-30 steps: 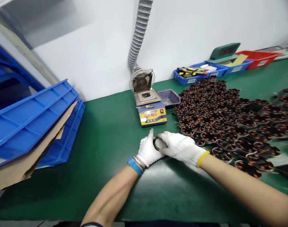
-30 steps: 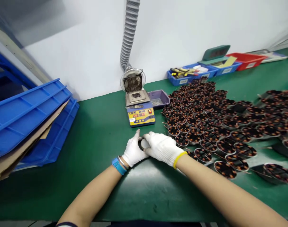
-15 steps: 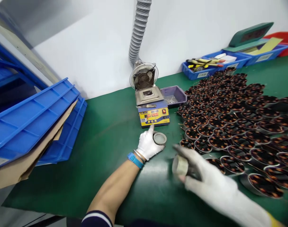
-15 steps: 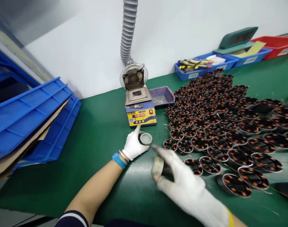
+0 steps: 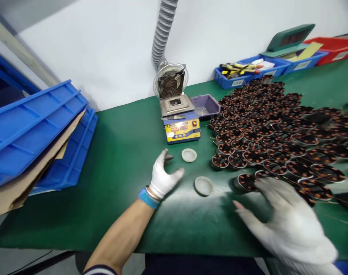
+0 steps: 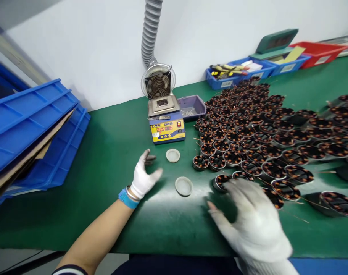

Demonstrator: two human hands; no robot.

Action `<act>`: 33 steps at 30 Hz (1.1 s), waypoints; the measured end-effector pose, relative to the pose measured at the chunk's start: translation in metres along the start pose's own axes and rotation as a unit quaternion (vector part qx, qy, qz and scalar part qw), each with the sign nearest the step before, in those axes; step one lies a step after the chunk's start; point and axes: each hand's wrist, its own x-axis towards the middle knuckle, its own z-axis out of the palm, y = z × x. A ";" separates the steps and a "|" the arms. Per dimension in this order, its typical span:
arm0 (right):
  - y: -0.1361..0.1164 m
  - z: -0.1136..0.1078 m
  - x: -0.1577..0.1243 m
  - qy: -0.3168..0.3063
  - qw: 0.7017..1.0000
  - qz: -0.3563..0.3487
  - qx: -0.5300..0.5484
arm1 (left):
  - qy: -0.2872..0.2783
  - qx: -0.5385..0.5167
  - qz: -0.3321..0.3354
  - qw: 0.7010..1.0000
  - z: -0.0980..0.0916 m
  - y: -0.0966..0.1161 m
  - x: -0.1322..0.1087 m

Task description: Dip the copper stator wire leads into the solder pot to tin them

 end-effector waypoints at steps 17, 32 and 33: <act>0.022 0.002 0.024 -0.037 0.981 -0.151 -0.118 | 0.035 0.345 -0.120 0.930 -0.041 -0.001 0.015; -0.050 0.027 0.060 -0.117 0.932 0.072 0.335 | -0.052 -0.463 -0.440 0.768 0.020 0.066 -0.041; -0.050 0.033 0.061 -0.135 0.917 0.119 0.356 | -0.016 -0.471 -0.439 0.765 0.017 0.065 -0.039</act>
